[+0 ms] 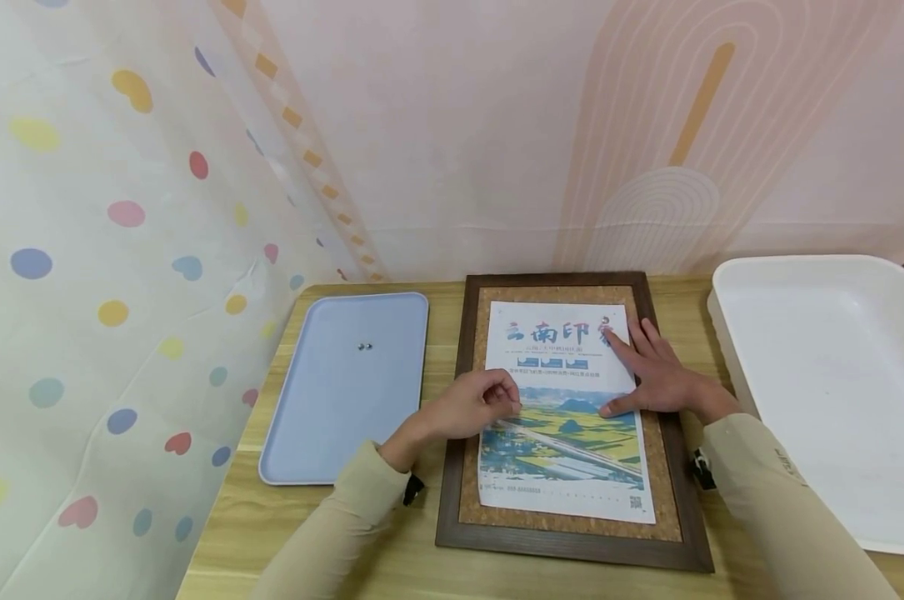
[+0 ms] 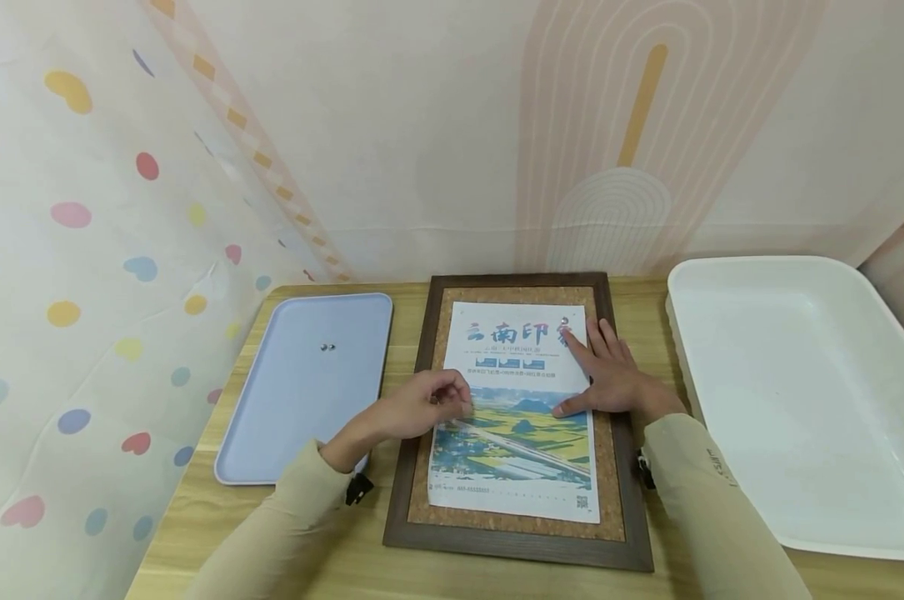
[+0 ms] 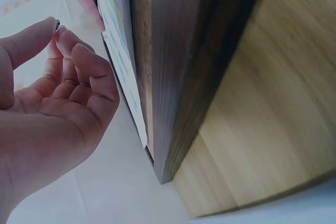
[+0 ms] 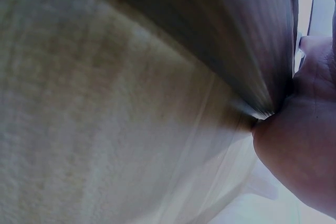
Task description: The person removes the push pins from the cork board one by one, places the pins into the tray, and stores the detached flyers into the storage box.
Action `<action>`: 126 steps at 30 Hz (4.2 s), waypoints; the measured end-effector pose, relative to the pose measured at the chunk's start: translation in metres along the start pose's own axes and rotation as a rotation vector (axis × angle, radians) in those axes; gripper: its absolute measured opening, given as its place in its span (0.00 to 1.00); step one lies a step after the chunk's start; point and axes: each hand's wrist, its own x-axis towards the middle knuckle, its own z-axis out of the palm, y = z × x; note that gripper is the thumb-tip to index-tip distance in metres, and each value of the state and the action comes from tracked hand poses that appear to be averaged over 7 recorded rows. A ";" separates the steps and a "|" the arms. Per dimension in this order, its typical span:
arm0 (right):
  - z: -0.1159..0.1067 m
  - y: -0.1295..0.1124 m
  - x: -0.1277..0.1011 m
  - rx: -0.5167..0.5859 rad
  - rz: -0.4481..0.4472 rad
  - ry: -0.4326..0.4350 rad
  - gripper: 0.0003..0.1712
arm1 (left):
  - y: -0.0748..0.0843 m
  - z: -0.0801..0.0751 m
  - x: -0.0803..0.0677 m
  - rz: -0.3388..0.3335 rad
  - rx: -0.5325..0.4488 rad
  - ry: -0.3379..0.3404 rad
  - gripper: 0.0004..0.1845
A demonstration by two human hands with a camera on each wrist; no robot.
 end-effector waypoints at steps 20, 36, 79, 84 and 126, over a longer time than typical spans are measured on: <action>-0.001 0.000 0.001 0.003 -0.002 0.001 0.75 | -0.010 -0.017 -0.005 -0.051 -0.057 0.084 0.05; 0.001 -0.001 0.000 0.010 0.004 0.002 0.75 | -0.022 -0.027 -0.013 -0.064 -0.069 0.164 0.03; -0.001 -0.001 0.000 0.001 -0.008 -0.007 0.75 | -0.052 -0.065 -0.038 -0.200 -0.059 0.370 0.03; -0.002 -0.001 0.000 -0.009 0.000 -0.005 0.74 | -0.053 -0.069 -0.040 -0.209 -0.068 0.383 0.04; 0.000 -0.001 -0.001 0.018 -0.006 0.001 0.74 | -0.097 -0.105 -0.074 -0.370 -0.055 0.536 0.11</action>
